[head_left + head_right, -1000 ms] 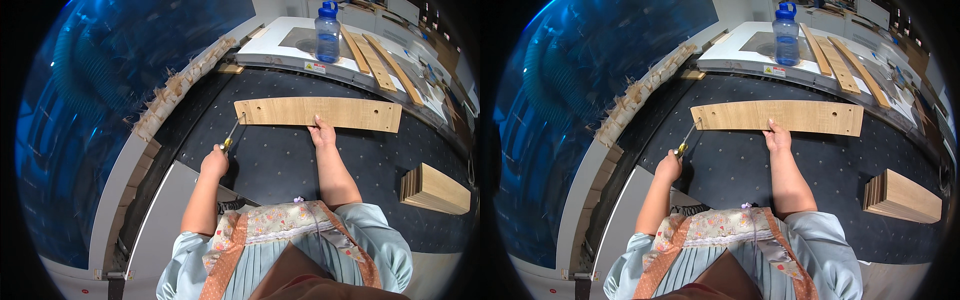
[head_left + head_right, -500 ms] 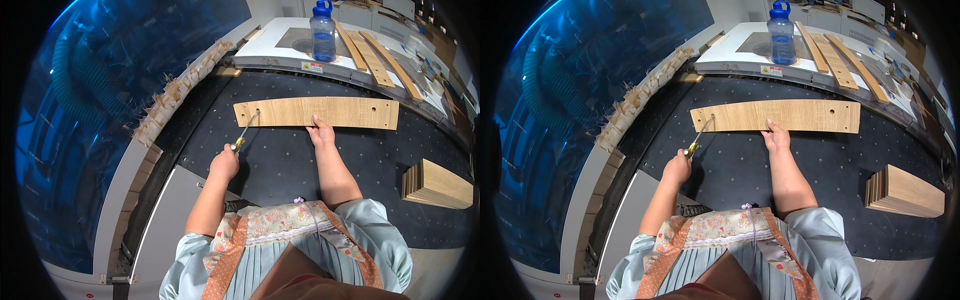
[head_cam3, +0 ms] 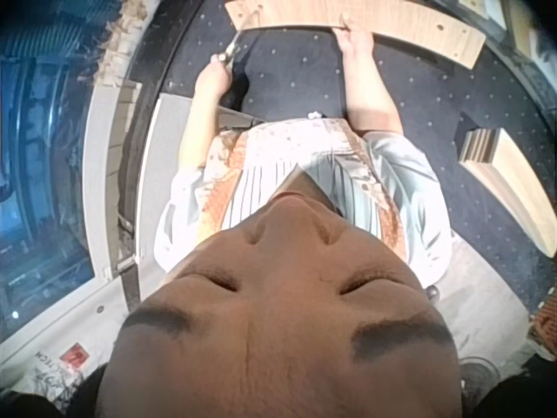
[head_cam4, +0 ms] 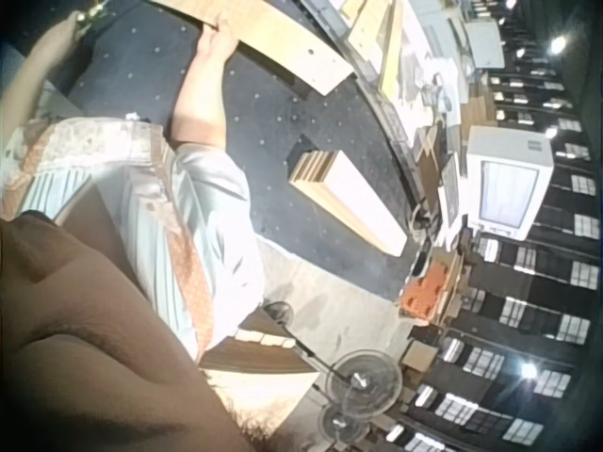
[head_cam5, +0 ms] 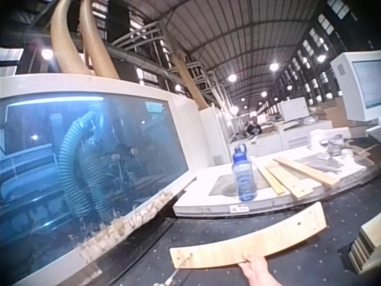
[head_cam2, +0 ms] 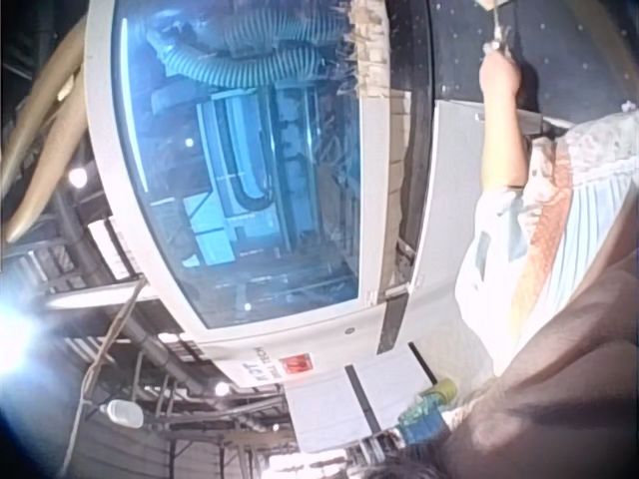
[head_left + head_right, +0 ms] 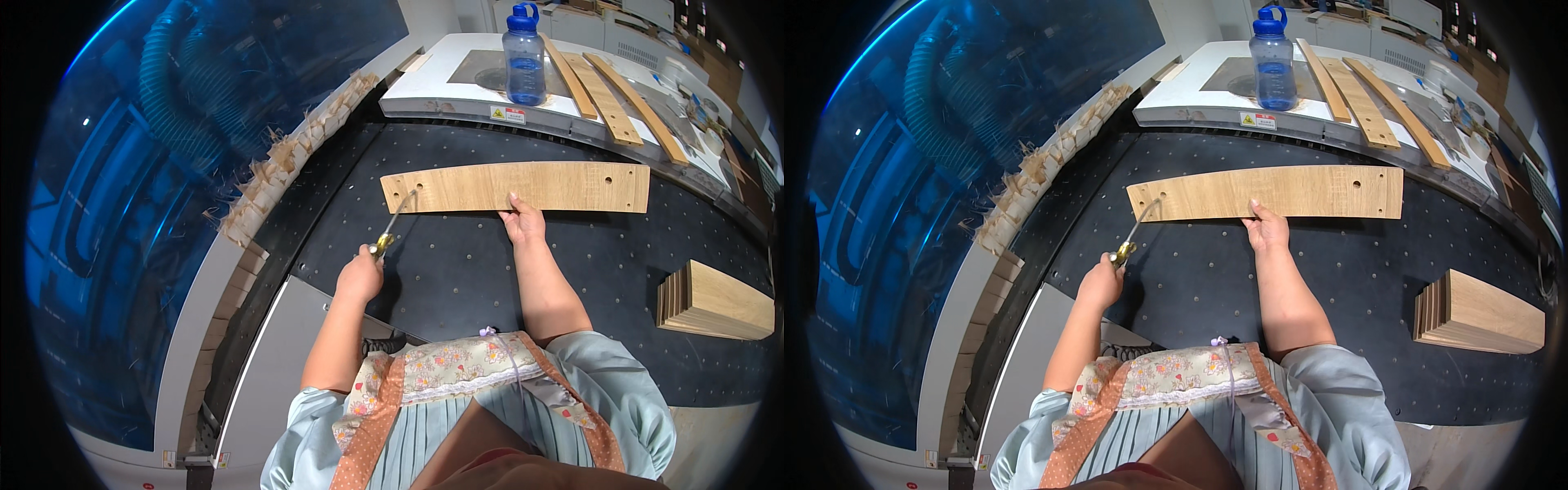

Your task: The person picks up wooden boards from a stack, places them on a table, and uses a handheld scraper tool to scrape the edges of a board before moving it to a different stack.

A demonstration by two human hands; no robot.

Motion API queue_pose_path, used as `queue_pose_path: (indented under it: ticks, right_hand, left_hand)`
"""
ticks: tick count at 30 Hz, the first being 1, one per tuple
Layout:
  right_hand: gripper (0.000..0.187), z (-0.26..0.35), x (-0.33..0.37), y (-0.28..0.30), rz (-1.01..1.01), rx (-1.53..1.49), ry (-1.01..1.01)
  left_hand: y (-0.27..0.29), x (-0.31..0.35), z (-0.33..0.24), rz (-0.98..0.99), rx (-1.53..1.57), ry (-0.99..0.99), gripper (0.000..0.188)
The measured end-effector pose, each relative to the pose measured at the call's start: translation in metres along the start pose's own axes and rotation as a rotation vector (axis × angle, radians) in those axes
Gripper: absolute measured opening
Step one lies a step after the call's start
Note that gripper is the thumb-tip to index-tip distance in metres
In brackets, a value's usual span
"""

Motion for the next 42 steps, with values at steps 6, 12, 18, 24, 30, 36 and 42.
queue_pose_path:
  ticks: [6,12,18,24,30,36,42]
  right_hand:
    - [0.047,0.001,0.002,-0.003,0.027,0.006,0.011]
    - [0.046,0.014,0.008,-0.003,-0.003,0.029,0.048]
    - [0.04,0.101,0.023,-0.048,-0.052,0.323,0.309]
    - [0.042,0.167,0.07,-0.183,0.195,0.797,0.672]
    - [0.036,0.148,0.061,-0.236,0.409,1.037,0.729]
    - [0.034,0.125,0.051,-0.251,0.356,1.118,0.717]
    - [0.032,0.123,0.041,-0.262,0.302,1.223,0.734]
  left_hand:
    - [-0.006,0.004,0.05,-0.035,-0.023,0.039,0.042]
    - [-0.013,0.007,0.051,0.067,0.01,0.054,0.047]
    - [0.029,0.006,0.102,-0.362,0.334,0.076,0.03]
    - [0.045,0.006,0.203,-0.819,0.648,0.059,0.025]
    - [0.023,0.003,0.251,-0.833,0.729,0.208,0.028]
    - [0.007,-0.004,0.279,-0.711,0.59,0.242,0.031]
    - [-0.025,-0.001,0.293,-0.586,0.898,0.244,0.034]
Point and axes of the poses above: each hand's wrist, its own x-axis away from the middle knuckle, its own y-axis out of the back of the hand, z = x × y, the point moved 9 cm from there along -x, towards the middle knuckle, and after that the axes turned 7 degrees about x, right-handed, at the moved point
